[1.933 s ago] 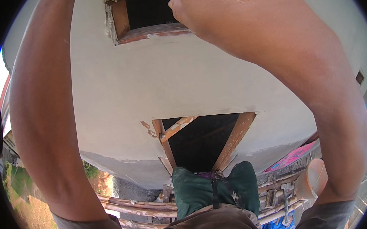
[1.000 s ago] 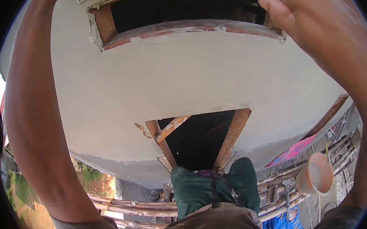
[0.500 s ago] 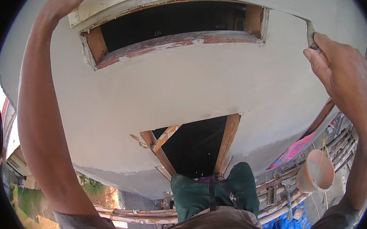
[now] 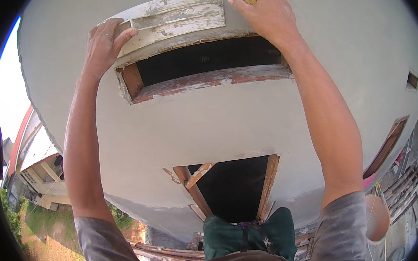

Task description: The person applies plaster to a wall around a window opening using a trowel and hawk, then smooths the surface with a sanding block. The person repeatedly scoops plaster, spreads it, and sands the area to create a smooth finish.

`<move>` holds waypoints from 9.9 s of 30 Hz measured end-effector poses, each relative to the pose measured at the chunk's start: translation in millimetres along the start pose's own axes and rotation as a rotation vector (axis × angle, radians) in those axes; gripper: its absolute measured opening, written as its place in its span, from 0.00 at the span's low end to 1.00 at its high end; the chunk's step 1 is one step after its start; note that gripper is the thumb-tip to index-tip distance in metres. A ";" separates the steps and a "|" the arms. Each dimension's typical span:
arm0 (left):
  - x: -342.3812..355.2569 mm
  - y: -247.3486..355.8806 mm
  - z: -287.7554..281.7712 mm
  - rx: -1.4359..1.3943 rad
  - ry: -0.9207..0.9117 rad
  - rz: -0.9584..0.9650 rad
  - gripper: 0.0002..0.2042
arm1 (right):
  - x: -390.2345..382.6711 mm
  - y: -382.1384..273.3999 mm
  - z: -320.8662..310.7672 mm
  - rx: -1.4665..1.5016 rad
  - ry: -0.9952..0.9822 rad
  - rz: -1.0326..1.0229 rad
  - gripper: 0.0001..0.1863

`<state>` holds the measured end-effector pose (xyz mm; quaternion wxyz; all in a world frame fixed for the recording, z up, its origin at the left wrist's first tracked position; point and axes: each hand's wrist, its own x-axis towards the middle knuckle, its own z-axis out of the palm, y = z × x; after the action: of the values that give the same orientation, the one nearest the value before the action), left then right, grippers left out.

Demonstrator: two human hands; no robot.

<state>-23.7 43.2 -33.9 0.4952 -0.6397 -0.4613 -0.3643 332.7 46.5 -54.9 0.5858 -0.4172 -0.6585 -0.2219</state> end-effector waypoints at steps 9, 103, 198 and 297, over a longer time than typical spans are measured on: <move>-9.3 0.0 4.3 0.041 0.212 0.181 0.29 | 13.3 -0.8 44.4 0.030 0.115 0.006 0.32; -259.3 -34.7 -113.9 -0.084 0.409 -0.782 0.25 | -191.6 72.1 -43.0 1.061 -0.222 0.985 0.28; 64.8 166.5 19.8 -0.250 0.348 0.276 0.27 | -7.9 113.5 -56.0 0.403 0.182 0.289 0.09; 67.4 152.9 35.4 -0.303 0.262 0.279 0.25 | -10.0 105.1 -50.5 0.256 0.138 0.284 0.09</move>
<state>142.8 80.2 -25.8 0.4949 -0.7116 -0.2404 -0.4370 447.0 62.3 -74.2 0.7032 -0.4118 -0.5740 -0.0799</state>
